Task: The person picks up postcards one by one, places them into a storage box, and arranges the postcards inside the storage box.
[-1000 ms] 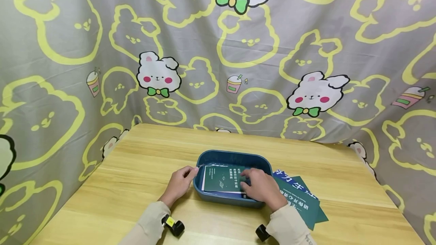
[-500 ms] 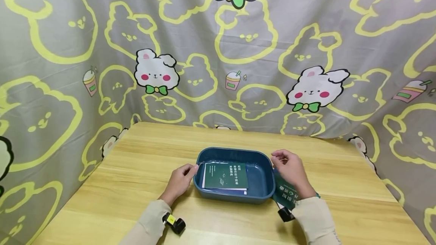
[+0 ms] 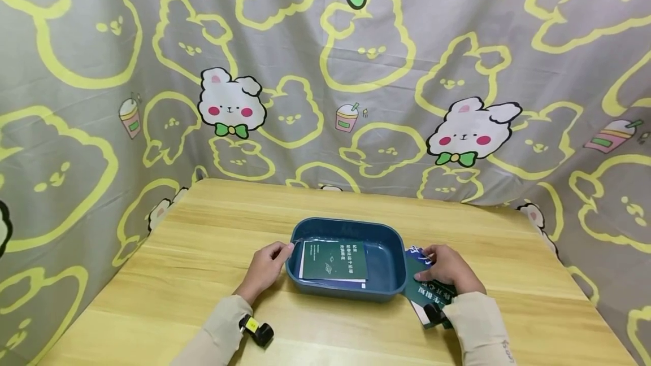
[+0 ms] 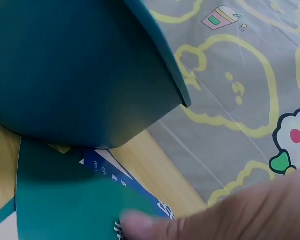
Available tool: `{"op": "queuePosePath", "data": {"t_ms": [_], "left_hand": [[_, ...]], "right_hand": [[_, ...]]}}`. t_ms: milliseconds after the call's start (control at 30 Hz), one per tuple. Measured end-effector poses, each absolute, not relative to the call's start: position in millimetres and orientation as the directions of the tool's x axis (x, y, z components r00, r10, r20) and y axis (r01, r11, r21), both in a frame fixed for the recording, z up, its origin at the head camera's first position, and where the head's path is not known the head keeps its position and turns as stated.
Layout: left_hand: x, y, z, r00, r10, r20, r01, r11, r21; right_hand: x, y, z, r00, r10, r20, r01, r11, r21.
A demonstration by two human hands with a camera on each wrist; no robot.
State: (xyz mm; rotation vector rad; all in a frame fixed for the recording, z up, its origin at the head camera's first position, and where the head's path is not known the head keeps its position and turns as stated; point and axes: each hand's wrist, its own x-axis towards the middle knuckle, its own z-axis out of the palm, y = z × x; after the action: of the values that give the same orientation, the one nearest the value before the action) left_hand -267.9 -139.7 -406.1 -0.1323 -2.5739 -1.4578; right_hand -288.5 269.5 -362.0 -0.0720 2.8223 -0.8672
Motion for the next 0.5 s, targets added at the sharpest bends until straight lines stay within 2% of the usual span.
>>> {"op": "queuePosePath", "data": {"t_ms": [500], "left_hand": [[-267.1,-140.0,-405.1,-0.980,-0.013,0.197,0.164,0.507,0.846]], "right_hand": [[-286.7,270.0,-360.9,-0.980,-0.048,-0.191,0.066,0.834,-0.547]]}}
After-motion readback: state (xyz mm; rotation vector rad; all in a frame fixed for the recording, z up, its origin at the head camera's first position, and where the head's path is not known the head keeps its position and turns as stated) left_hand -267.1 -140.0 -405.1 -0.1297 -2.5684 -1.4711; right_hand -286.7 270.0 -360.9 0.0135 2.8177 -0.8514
